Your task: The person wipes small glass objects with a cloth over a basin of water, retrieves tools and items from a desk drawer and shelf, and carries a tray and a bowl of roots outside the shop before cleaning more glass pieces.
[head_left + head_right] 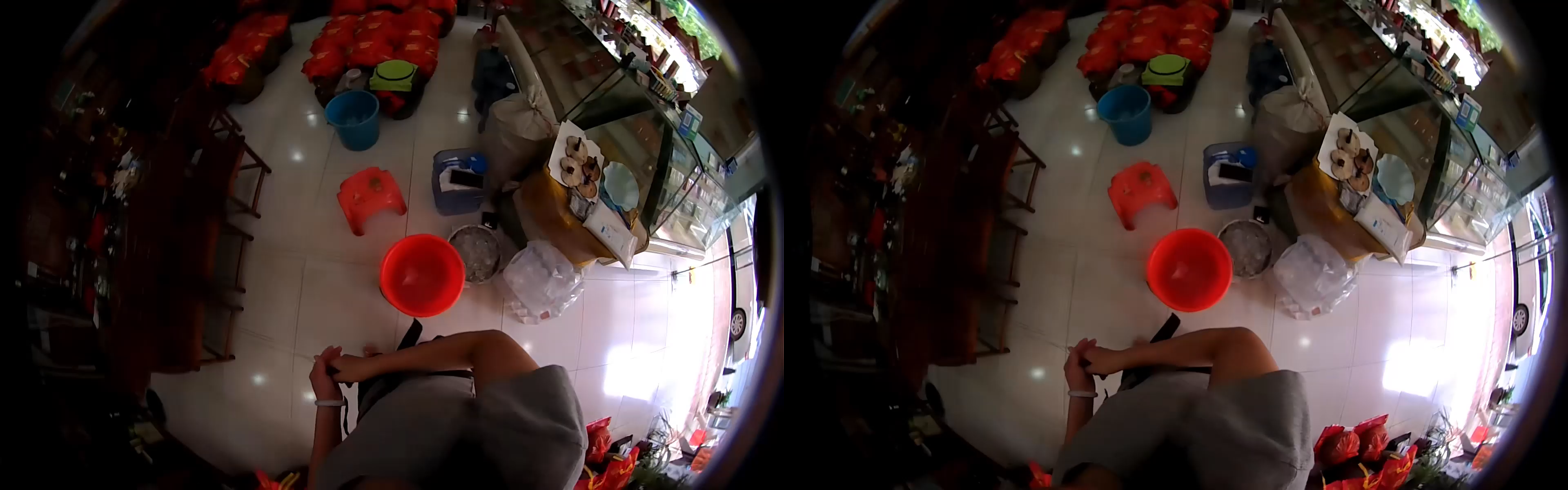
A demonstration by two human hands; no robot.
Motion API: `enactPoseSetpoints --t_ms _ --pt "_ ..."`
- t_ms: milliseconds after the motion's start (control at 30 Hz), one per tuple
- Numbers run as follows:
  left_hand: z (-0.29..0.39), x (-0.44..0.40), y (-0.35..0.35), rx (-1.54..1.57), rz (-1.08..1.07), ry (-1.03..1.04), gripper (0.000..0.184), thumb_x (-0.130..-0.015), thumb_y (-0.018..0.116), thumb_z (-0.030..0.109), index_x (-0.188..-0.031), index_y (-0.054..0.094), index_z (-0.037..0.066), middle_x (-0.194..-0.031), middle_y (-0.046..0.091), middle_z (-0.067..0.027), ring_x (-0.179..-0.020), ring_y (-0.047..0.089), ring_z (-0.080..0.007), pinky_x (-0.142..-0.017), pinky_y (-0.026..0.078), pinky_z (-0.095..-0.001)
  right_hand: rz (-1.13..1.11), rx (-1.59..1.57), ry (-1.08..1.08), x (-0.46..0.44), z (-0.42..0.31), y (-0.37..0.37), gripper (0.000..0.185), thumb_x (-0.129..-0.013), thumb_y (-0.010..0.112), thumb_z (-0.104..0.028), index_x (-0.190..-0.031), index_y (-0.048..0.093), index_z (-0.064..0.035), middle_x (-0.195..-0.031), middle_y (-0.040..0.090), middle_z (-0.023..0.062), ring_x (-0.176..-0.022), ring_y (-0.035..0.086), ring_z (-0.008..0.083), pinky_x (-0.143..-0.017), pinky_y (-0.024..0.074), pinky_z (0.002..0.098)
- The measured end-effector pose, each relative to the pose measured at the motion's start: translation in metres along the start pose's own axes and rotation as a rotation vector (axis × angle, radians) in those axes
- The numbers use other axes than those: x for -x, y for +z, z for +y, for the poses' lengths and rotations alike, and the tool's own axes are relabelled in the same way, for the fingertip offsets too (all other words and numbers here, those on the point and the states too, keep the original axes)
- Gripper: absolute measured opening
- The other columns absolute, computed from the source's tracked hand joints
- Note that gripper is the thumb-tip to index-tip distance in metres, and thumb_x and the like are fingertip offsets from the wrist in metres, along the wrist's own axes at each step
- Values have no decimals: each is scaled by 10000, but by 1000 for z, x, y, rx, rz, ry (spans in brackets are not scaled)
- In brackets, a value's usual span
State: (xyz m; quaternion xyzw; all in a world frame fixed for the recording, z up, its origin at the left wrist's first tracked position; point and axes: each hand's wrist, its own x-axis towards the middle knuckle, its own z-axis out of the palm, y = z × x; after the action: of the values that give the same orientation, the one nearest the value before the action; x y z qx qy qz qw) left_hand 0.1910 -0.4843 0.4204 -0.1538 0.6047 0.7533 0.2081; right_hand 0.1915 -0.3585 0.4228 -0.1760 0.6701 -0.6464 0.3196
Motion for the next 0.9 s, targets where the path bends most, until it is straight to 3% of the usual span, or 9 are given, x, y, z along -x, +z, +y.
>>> enactPoseSetpoints --t_ms 100,167,200,267,333,600,700,833,900 --pt "33 -90 11 -195 -248 -206 398 -864 399 339 -1036 514 0 -969 561 -95 -886 514 -160 -760 401 -283 392 242 -222 -71 79 -53 224 -755 487 -190 -863 533 0 -778 562 132 -764 543 232 -590 428 342" --pt "37 -133 12 -319 -279 -220 350 -846 453 312 -1019 533 18 -905 576 -46 -811 526 -124 -686 398 -248 716 375 -85 -66 93 -87 222 -753 503 -209 -834 552 -8 -805 572 137 -797 546 249 -608 429 354" --pt "48 -160 16 -442 -379 -182 335 -841 468 297 -1011 536 17 -878 582 -36 -793 531 -121 -660 398 -237 820 449 261 -60 91 -114 224 -753 512 -219 -821 563 -11 -806 581 138 -784 558 255 -613 431 357" --pt "64 -214 21 -610 -617 -205 318 -828 492 293 -989 527 21 -867 605 -88 -753 569 -161 -689 426 -300 1343 30 368 -25 76 -149 255 -739 548 -261 -787 582 -13 -771 596 138 -733 580 264 -618 435 355" --pt "79 -265 28 -634 -639 -418 272 -810 516 276 -899 543 20 -790 614 -89 -633 576 -162 -606 452 -287 1532 -193 533 10 79 -163 348 -691 591 -300 -853 591 8 -769 596 183 -747 585 307 -661 443 385" --pt "83 -412 99 -1116 -947 -329 185 -796 511 189 -847 535 13 -715 601 -90 -574 583 -153 -485 443 -250 1879 -781 913 67 205 -56 286 -725 546 -315 -740 606 -35 -512 528 109 -433 530 200 -464 445 363" --pt "73 -423 145 -1153 -896 -387 179 -797 511 184 -862 532 19 -708 601 -90 -576 584 -149 -491 443 -250 1992 -965 1203 52 222 -19 262 -700 542 -243 -801 615 -13 -645 595 136 -475 556 221 -455 473 345" --pt "56 -443 193 -1233 -1103 -422 176 -778 532 181 -842 562 19 -699 602 -73 -593 579 -140 -530 448 -256 2117 -1146 1165 45 212 -38 251 -703 549 -213 -801 602 13 -653 590 129 -514 567 222 -454 484 323" --pt "46 -458 217 -1588 -1322 -205 183 -756 552 175 -819 604 11 -698 604 -52 -618 566 -119 -569 451 -251 2242 -1204 1128 42 202 -61 253 -705 554 -213 -799 595 19 -627 578 120 -500 559 218 -442 482 318"
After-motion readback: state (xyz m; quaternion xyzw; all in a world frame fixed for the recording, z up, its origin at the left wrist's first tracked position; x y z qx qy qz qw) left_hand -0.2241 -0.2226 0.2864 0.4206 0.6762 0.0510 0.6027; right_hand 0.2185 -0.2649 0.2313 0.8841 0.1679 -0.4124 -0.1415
